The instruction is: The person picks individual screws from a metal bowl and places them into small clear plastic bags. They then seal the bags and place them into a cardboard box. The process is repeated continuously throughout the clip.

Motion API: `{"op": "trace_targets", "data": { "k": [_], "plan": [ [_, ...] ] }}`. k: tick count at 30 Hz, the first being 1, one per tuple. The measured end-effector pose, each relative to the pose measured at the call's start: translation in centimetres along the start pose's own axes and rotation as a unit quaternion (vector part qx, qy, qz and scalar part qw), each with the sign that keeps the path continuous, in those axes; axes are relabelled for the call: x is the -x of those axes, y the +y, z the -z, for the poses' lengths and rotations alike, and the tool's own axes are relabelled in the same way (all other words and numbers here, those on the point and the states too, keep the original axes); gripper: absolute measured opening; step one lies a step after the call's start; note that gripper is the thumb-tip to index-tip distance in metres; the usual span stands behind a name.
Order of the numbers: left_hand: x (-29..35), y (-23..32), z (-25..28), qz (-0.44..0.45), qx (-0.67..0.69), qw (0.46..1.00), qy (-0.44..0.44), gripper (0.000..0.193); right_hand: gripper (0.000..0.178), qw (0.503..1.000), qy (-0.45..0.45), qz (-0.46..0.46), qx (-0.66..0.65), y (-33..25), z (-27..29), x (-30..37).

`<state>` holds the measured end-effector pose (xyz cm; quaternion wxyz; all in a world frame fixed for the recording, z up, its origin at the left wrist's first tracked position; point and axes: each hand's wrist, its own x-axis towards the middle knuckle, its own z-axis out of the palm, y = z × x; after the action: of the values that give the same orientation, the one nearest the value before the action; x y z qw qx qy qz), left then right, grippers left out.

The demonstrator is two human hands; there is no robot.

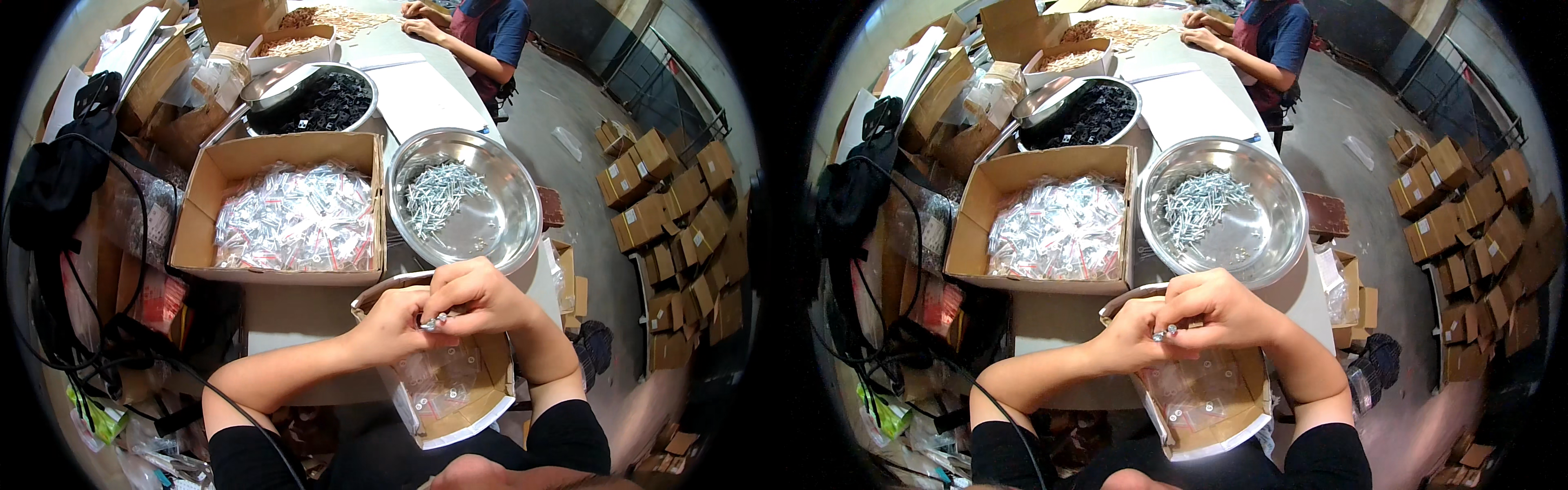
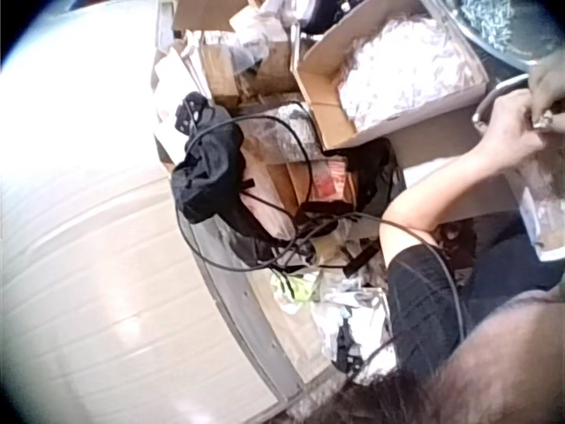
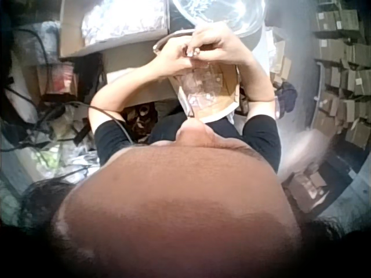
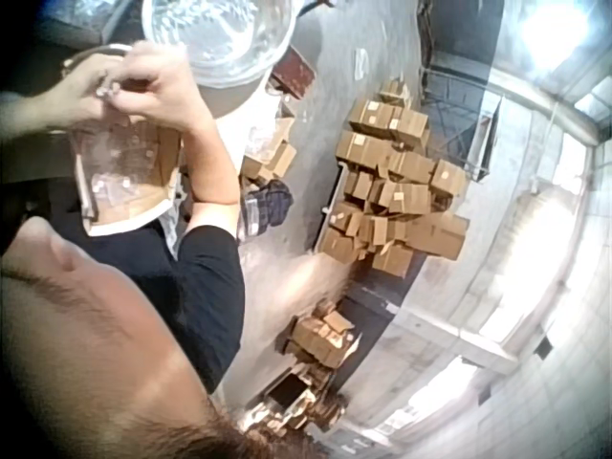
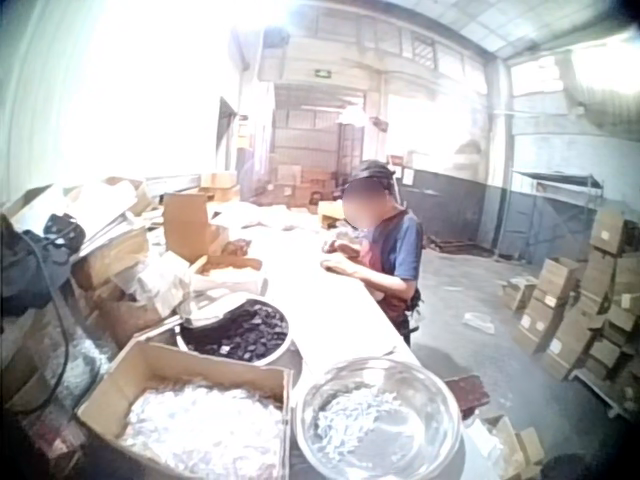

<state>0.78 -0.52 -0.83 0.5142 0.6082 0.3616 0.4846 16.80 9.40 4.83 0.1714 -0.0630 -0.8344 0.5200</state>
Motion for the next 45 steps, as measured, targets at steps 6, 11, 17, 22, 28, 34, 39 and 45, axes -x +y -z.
{"op": "trace_targets", "data": {
  "k": [6,11,17,22,28,34,39,45],
  "plan": [
    [0.2,0.4,0.4,0.048,0.009,0.999,-0.012,0.027,0.019,0.999,-0.012,0.002,0.030,-0.4,0.2,-0.3],
    [0.1,0.4,0.8,0.029,0.018,0.998,-0.055,0.032,0.020,0.998,-0.013,0.050,0.041,-0.4,0.7,0.2],
    [0.2,0.3,0.9,0.037,0.085,0.994,-0.064,0.033,0.016,0.997,-0.019,0.065,0.042,-0.6,0.7,0.3],
    [0.0,-0.7,1.1,-0.041,0.021,0.995,-0.093,0.041,0.013,0.994,-0.012,0.073,0.084,-1.4,0.3,0.1],
    [0.4,-0.2,-0.7,-0.052,0.119,0.982,0.134,0.039,0.014,0.978,0.075,0.094,0.169,-1.0,1.1,0.4],
    [0.3,1.4,0.1,-0.138,-0.139,0.960,0.198,0.007,0.014,0.985,0.114,-0.055,0.114,-2.1,0.7,0.8],
    [0.3,2.2,0.8,-0.152,-0.200,0.953,0.169,0.004,0.013,0.984,0.079,0.052,0.149,-1.0,0.3,0.4],
    [0.2,3.4,1.8,-0.216,-0.259,0.930,0.143,0.006,0.012,0.989,0.041,0.080,0.120,-1.1,0.8,0.2]
  ]
}}
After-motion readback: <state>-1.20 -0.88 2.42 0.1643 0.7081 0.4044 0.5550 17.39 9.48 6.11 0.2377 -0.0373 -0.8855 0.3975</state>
